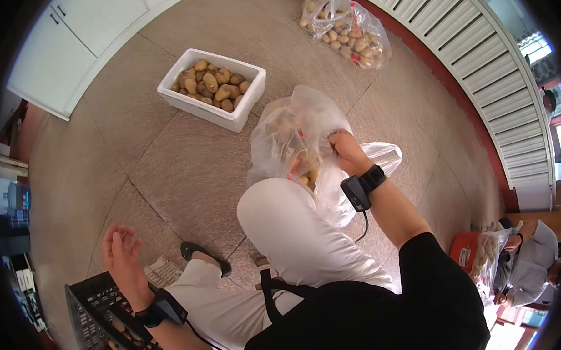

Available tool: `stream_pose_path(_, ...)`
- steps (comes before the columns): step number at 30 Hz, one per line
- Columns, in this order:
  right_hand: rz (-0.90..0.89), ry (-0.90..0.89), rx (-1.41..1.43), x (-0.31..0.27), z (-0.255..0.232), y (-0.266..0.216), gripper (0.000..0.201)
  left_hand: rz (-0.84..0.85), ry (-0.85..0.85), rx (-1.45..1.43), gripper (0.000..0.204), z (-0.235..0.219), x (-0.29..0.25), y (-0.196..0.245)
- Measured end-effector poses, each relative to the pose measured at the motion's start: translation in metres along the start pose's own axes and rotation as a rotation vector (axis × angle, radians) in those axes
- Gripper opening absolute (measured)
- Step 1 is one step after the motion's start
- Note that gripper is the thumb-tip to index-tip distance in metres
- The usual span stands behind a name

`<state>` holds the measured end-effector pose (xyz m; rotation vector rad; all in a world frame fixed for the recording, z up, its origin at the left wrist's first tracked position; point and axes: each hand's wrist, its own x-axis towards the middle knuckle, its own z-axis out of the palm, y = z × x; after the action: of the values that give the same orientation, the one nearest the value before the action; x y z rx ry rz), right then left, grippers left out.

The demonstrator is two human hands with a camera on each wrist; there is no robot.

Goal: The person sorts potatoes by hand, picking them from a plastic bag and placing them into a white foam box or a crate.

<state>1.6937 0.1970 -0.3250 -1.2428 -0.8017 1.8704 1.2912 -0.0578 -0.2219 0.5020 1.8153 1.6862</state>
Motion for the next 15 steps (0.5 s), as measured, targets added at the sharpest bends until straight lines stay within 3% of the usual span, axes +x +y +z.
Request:
stream_pose_path(4,-0.048,-0.064,-0.061,-0.009,-0.02,-0.016,0.021,0.019,0.015,-0.053,0.03,-0.011,-0.007,0.005)
stream_pose_path(6,-0.065,0.013,-0.061,-0.022,-0.023,-0.027,0.02,0.02,0.015,-0.058,0.03,-0.016,-0.009,0.006)
stream_pose_path(8,-0.052,0.114,-0.092,-0.022,-0.048,-0.027,0.021,0.018,0.012,-0.073,0.035,-0.022,-0.011,0.005)
stream_pose_path(13,0.027,0.101,-0.199,-0.007,-0.137,-0.01,0.019,0.006,-0.012,-0.085,0.033,-0.02,-0.01,0.004)
stream_pose_path(14,-0.256,0.047,-0.769,0.01,-0.177,0.01,0.016,0.01,-0.004,-0.093,0.03,-0.018,-0.01,0.004)
stream_pose_path(15,-0.384,0.001,-1.056,0.018,-0.203,0.021,0.015,0.009,-0.01,-0.089,0.03,-0.017,-0.009,0.004)
